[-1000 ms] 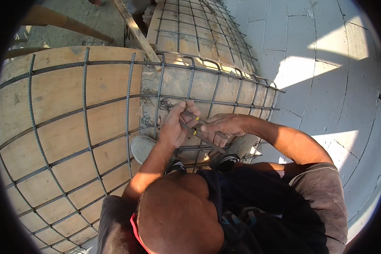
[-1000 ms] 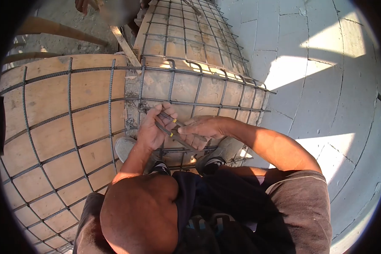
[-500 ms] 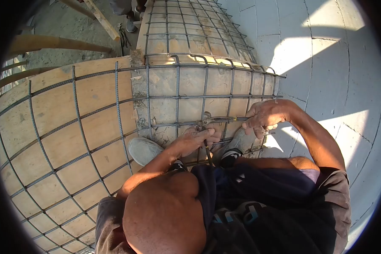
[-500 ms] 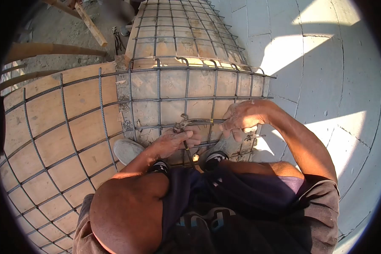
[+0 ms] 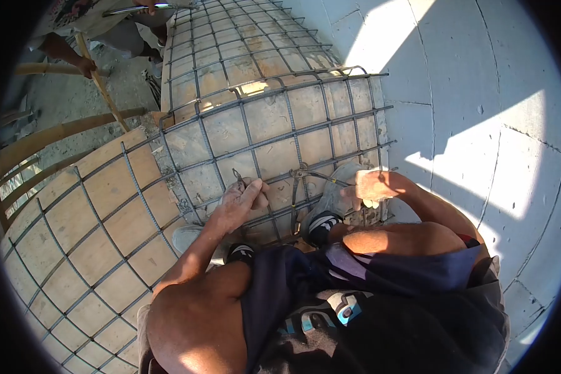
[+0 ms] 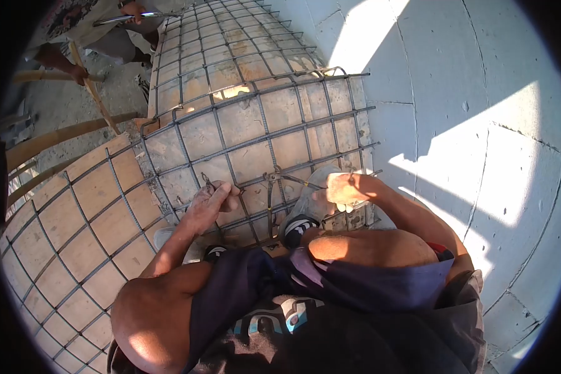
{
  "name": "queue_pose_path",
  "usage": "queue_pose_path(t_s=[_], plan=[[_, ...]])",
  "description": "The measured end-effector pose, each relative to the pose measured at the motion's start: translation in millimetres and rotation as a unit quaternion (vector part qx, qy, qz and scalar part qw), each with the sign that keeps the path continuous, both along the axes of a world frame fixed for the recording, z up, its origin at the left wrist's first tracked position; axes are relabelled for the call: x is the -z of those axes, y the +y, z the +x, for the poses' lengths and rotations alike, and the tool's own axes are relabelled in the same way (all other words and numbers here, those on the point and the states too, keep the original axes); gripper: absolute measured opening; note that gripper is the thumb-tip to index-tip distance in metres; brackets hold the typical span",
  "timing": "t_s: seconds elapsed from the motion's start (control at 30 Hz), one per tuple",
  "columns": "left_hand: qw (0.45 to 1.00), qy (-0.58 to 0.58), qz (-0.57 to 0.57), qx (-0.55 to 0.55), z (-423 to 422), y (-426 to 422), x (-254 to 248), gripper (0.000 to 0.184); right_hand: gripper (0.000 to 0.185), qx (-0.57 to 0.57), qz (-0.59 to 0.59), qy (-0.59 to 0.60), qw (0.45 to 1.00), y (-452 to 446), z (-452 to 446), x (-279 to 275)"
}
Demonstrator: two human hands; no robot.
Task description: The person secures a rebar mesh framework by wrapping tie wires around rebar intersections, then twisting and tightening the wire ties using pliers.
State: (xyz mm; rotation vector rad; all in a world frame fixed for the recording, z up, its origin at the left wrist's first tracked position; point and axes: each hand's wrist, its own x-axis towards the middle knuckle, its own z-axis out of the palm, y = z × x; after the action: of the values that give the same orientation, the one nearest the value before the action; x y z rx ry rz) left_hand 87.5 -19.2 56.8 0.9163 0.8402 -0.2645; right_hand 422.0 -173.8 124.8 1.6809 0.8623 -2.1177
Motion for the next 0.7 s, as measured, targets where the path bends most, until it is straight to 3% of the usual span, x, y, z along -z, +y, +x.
queue_pose_path(t_s=[0.03,0.13,0.2,0.27,0.43,0.53,0.7], plan=[[0.998,0.007,0.021,0.057,1.8,9.0,-6.1,0.043,0.058,-0.200,-0.026,-0.093,0.975,13.5,-9.3,-4.3],[0.962,0.065,0.126,0.236,14.9,32.4,-30.5,0.054,0.050,-0.268,0.127,-0.274,0.915,2.6,-20.8,7.0],[0.944,0.049,0.176,0.275,19.7,40.7,-33.5,0.056,0.041,-0.110,0.268,-0.239,0.927,5.4,-14.2,6.8],[0.920,0.030,0.226,0.318,28.4,49.4,-39.6,0.058,0.040,0.071,0.377,-0.183,0.905,38.5,-23.4,-18.9],[0.845,-0.001,0.266,0.464,68.8,73.5,-83.6,0.058,0.049,0.080,0.577,-0.050,0.811,72.0,-48.7,-30.4],[0.826,-0.024,0.226,0.516,88.2,74.7,-91.3,0.058,0.039,0.082,0.649,-0.051,0.755,61.1,-68.1,-15.5],[0.830,-0.007,0.176,0.529,111.7,67.6,-91.3,0.049,0.030,0.152,0.429,0.024,0.890,44.9,-55.1,-13.2]])
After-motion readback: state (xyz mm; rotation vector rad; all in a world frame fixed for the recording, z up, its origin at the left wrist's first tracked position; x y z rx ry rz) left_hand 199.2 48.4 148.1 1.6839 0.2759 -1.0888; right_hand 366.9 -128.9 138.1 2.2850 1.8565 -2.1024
